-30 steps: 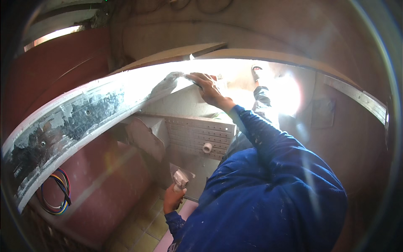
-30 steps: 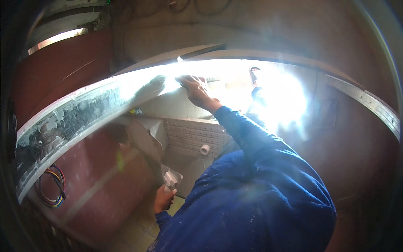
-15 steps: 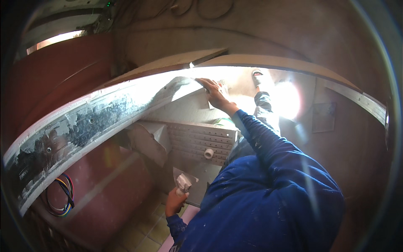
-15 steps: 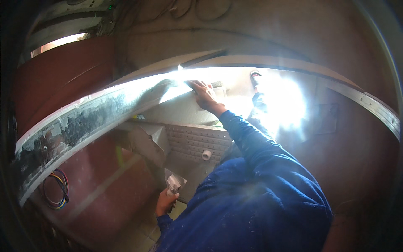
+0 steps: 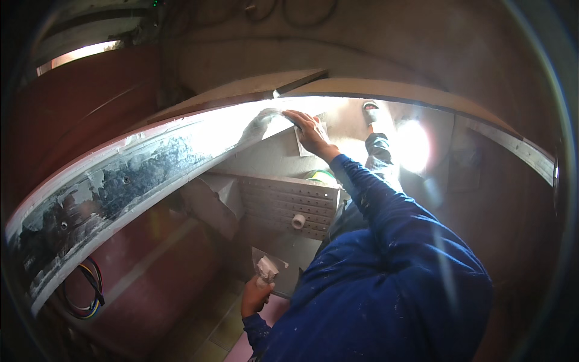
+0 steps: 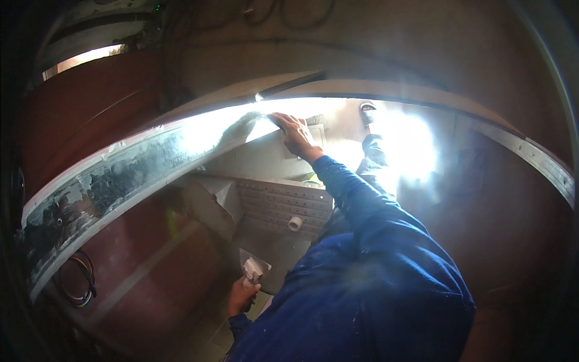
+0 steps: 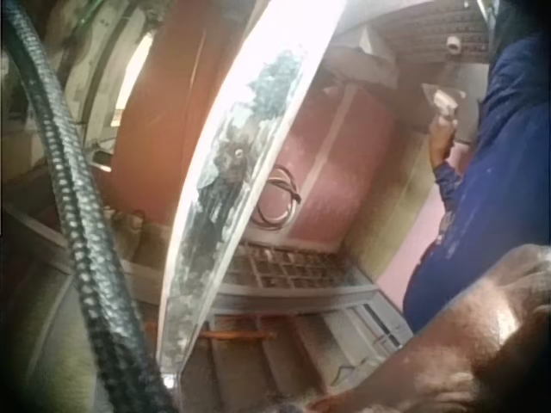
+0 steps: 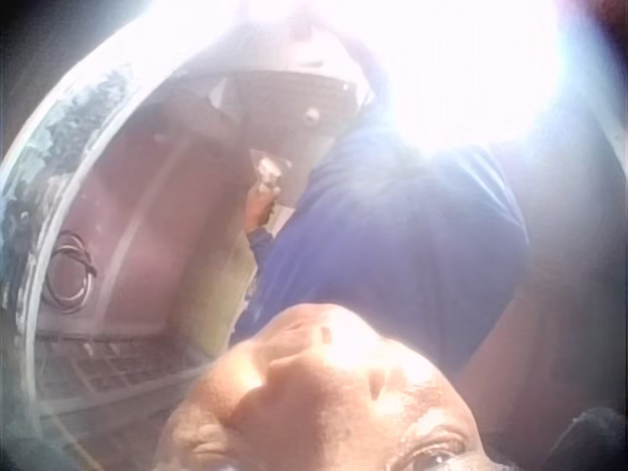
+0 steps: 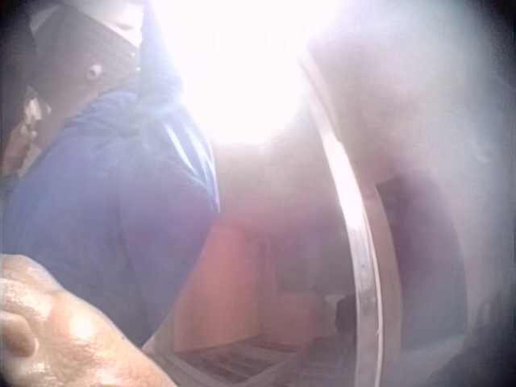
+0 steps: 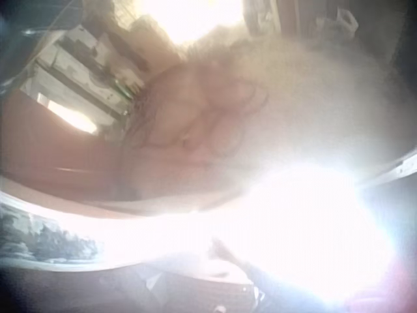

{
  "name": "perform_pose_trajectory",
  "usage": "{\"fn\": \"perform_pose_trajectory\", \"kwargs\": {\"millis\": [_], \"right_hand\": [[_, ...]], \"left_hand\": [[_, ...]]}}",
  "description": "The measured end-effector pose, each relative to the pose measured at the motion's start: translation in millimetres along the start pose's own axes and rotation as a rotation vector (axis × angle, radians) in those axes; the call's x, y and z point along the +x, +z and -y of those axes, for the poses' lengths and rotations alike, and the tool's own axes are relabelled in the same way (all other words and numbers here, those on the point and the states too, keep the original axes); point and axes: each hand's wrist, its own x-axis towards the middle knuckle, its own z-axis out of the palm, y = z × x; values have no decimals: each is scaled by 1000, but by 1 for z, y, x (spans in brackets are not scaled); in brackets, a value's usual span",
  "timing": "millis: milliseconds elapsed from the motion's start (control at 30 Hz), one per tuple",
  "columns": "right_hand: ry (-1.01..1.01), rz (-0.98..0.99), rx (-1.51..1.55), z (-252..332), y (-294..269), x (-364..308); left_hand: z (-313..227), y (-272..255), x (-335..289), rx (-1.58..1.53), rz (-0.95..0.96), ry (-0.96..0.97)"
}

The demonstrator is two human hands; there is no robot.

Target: The person uses a putty knife to apply joint compound along the top edge of a pink drywall sheet. They repeatedly scoop compound from a hawk and smooth it into the seam between the drywall and the ceiling.

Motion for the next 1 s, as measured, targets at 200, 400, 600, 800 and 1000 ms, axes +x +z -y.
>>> {"fn": "perform_pose_trajectory", "kwargs": {"millis": [200,400,600,800,1000], "right_hand": [[2,-100,14,17,7,5],[113,38,64,8,-5,-5],[-41,-149,110,34,13,27],[100,-48,25,52,10,23],[283,-95,170,83,-6,67]], "left_hand": [[2,4,-4,-42,-30,71],[6,3,5,10,-27,97],[23,6,15,-78,-9,120],[41,7,30,-140,-11,83],[56,13,48,-174,-33,236]]}}
